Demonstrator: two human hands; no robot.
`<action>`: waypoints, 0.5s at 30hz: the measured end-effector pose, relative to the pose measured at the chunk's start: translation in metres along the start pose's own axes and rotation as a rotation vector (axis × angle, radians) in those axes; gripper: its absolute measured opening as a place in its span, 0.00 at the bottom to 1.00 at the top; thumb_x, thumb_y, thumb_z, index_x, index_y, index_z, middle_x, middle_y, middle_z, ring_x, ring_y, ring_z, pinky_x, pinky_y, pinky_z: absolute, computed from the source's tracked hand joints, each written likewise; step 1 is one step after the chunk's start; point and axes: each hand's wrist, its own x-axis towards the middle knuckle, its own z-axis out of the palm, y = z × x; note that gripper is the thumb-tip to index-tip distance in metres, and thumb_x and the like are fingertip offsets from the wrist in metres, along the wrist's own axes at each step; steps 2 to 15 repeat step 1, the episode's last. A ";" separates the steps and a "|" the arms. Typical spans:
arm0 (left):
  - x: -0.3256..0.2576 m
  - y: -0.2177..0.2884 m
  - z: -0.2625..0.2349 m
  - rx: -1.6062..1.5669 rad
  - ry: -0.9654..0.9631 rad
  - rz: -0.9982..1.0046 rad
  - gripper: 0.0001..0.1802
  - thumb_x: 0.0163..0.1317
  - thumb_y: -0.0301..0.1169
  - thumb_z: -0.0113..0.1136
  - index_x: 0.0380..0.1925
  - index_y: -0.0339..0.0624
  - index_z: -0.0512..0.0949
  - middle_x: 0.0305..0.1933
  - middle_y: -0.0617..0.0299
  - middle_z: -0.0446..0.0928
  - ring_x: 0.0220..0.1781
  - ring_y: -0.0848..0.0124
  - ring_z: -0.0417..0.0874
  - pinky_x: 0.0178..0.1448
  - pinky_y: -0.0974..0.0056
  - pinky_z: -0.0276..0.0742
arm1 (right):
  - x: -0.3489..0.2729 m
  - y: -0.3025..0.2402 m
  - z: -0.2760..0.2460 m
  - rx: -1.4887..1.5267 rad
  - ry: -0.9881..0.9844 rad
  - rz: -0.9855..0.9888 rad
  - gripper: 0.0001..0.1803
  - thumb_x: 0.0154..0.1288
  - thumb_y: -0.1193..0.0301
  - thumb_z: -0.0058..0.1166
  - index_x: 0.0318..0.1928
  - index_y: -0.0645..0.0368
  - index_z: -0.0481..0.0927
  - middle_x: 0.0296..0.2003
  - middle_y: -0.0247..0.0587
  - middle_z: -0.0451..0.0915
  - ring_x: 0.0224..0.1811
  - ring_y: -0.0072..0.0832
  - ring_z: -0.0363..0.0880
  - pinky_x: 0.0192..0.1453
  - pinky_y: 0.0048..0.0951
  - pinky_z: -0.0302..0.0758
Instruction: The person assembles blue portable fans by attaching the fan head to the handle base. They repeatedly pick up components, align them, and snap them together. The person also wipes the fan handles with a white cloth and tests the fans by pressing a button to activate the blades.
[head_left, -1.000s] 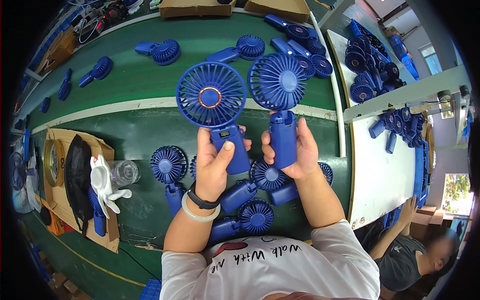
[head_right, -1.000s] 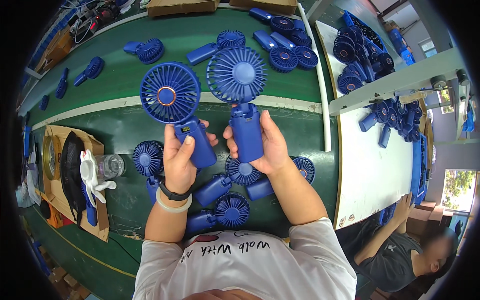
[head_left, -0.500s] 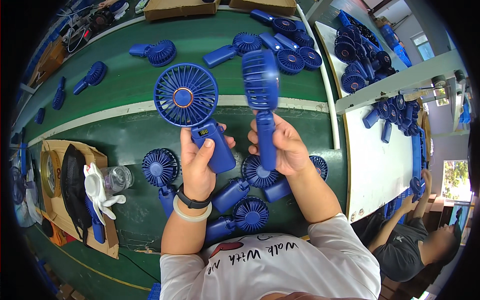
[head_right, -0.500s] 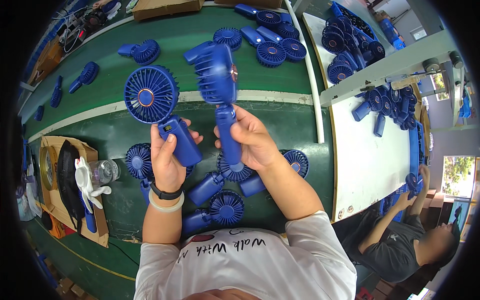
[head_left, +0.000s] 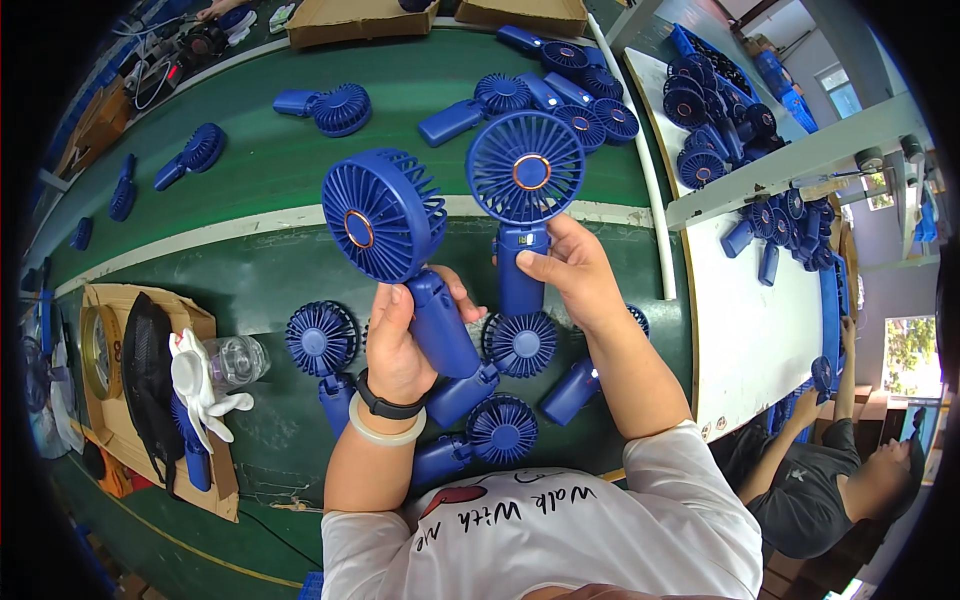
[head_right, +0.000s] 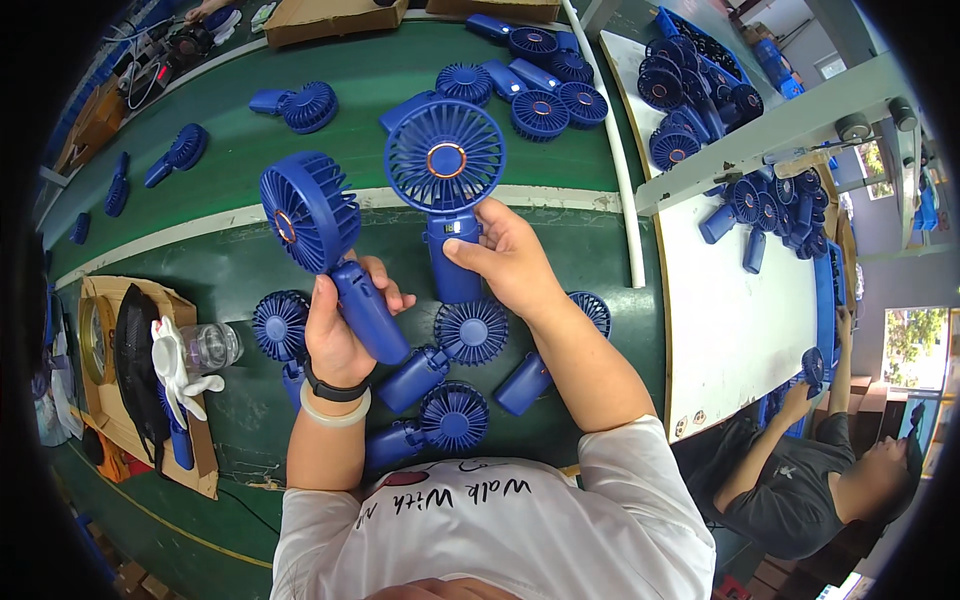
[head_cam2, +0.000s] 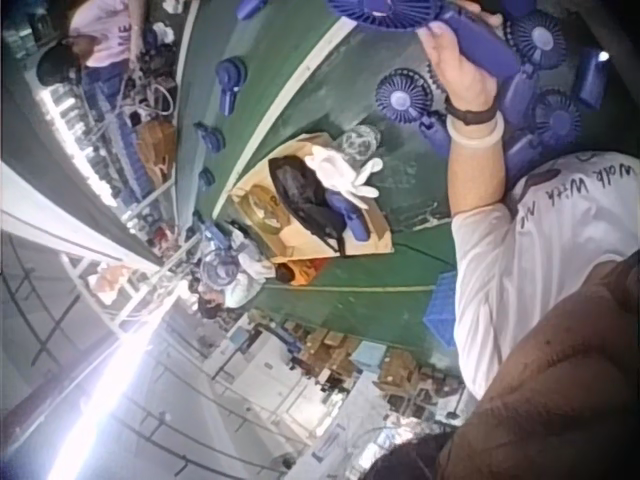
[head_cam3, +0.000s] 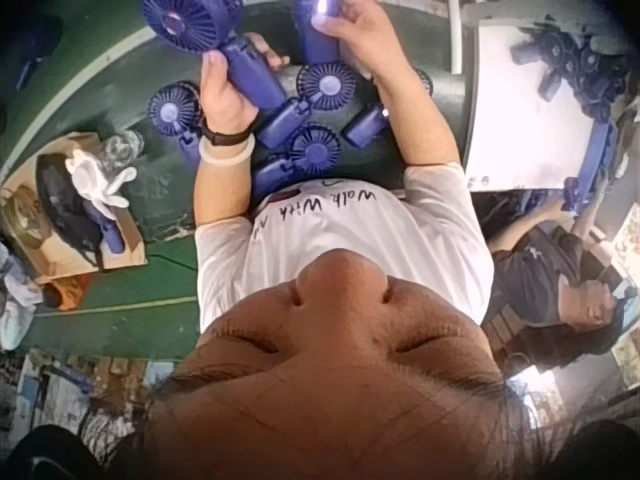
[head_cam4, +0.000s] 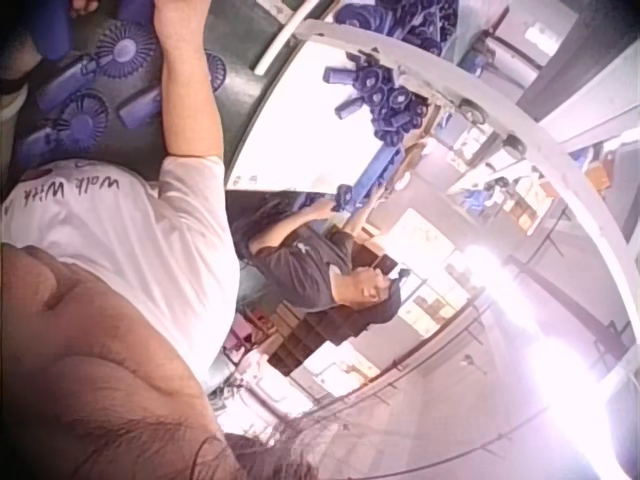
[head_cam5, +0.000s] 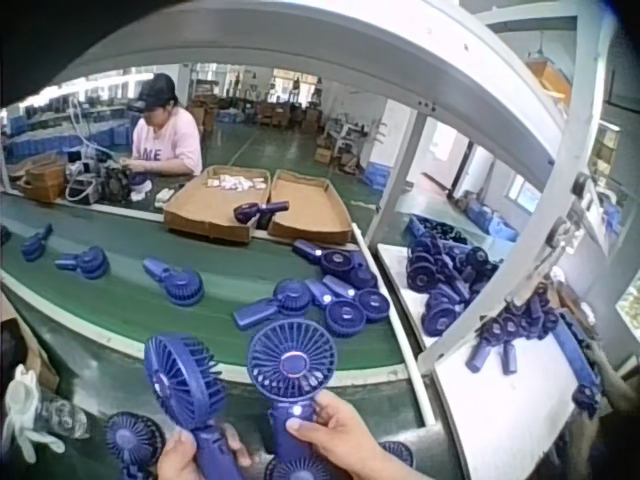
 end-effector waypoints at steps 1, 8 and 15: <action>0.000 0.000 -0.003 -0.031 -0.052 0.000 0.22 0.68 0.49 0.42 0.54 0.47 0.63 0.42 0.56 0.71 0.40 0.63 0.77 0.52 0.52 0.75 | 0.001 0.001 0.002 0.009 -0.008 -0.005 0.25 0.57 0.77 0.54 0.57 0.62 0.68 0.43 0.41 0.78 0.44 0.30 0.79 0.54 0.30 0.72; 0.000 0.000 -0.003 -0.031 -0.052 0.000 0.22 0.68 0.49 0.42 0.54 0.47 0.63 0.42 0.56 0.71 0.40 0.63 0.77 0.52 0.52 0.75 | 0.001 0.001 0.002 0.009 -0.008 -0.005 0.25 0.57 0.77 0.54 0.57 0.62 0.68 0.43 0.41 0.78 0.44 0.30 0.79 0.54 0.30 0.72; 0.000 0.000 -0.003 -0.031 -0.052 0.000 0.22 0.68 0.49 0.42 0.54 0.47 0.63 0.42 0.56 0.71 0.40 0.63 0.77 0.52 0.52 0.75 | 0.001 0.001 0.002 0.009 -0.008 -0.005 0.25 0.57 0.77 0.54 0.57 0.62 0.68 0.43 0.41 0.78 0.44 0.30 0.79 0.54 0.30 0.72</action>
